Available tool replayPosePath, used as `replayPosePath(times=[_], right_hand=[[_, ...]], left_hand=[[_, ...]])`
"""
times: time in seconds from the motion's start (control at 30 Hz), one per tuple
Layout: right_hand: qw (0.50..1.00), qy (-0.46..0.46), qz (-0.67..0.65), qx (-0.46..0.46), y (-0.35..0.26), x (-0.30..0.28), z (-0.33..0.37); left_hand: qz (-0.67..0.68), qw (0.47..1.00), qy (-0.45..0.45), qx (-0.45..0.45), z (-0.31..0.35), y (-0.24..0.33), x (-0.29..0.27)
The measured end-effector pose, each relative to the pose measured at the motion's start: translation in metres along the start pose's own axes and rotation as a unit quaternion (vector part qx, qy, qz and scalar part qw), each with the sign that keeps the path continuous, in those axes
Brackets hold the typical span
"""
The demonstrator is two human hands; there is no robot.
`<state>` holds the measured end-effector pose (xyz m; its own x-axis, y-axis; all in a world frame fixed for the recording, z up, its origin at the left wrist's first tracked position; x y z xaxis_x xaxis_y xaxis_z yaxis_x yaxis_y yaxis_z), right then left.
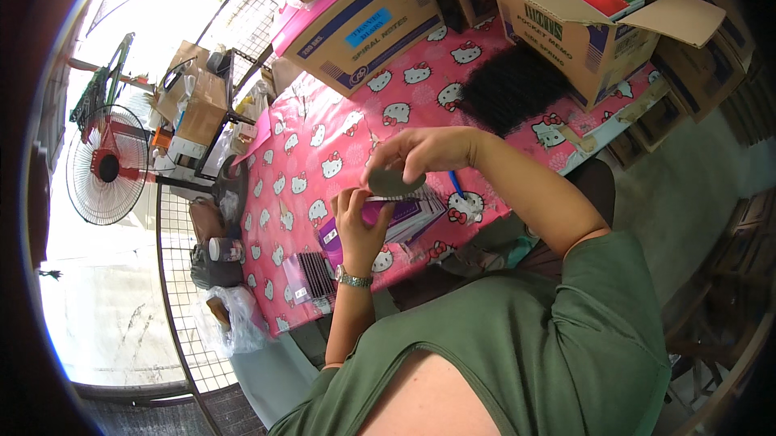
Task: The person organizes and stacks notebooks on a table, aligning them by hand before picking up the entire stack.
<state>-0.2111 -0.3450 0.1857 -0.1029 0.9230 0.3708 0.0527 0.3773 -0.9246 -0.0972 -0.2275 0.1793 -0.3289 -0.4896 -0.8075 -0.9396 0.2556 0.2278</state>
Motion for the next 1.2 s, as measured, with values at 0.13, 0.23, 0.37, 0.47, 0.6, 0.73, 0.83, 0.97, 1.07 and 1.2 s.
replayPosePath(times=[0.13,0.23,0.37,0.47,0.6,0.73,0.83,0.97,1.07,1.2], right_hand=[[0.989,0.067,0.076,0.108,0.010,-0.010,-0.003],[0.979,0.066,0.127,0.143,0.001,-0.009,-0.005],[1.000,-0.014,0.000,-0.001,-0.009,0.001,-0.008],[0.979,0.054,0.144,0.134,0.003,-0.014,-0.013],[0.983,0.030,0.111,0.140,-0.001,-0.008,-0.022],[0.997,-0.052,-0.018,0.051,-0.002,0.004,-0.027],[0.994,-0.019,0.063,0.091,0.007,-0.010,-0.031],[0.987,0.024,0.091,0.130,0.012,-0.017,-0.037],[0.956,0.051,0.190,0.219,0.013,-0.022,-0.046],[0.996,-0.054,-0.003,0.071,0.006,-0.009,-0.054]], left_hand=[[0.007,1.000,-0.003,-0.007,0.004,-0.003,0.000],[0.014,1.000,-0.002,-0.008,-0.003,-0.004,-0.001],[0.005,1.000,0.003,0.008,0.002,0.000,-0.005],[0.040,0.999,0.001,-0.015,-0.005,-0.003,-0.003],[0.056,0.998,0.010,-0.016,0.003,-0.006,-0.005],[0.082,0.996,0.018,-0.037,0.007,-0.007,-0.007],[0.091,0.994,0.026,-0.044,0.003,-0.008,-0.007],[0.075,0.996,0.030,-0.040,0.013,-0.019,-0.010],[0.149,0.984,0.033,-0.089,0.017,-0.035,-0.008],[0.150,0.985,0.010,-0.088,0.017,-0.043,-0.005]])
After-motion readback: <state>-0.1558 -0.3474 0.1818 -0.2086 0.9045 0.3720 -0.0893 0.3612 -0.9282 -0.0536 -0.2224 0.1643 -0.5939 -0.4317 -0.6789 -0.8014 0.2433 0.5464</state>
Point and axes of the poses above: each hand's wrist, its own z-axis away from the middle knuckle, its own x-axis out of the palm, y = z × x, the point moved 7 cm from there along -z, towards the middle knuckle, and after that the axes turned 13 degrees about x, right-handed, at the moved point
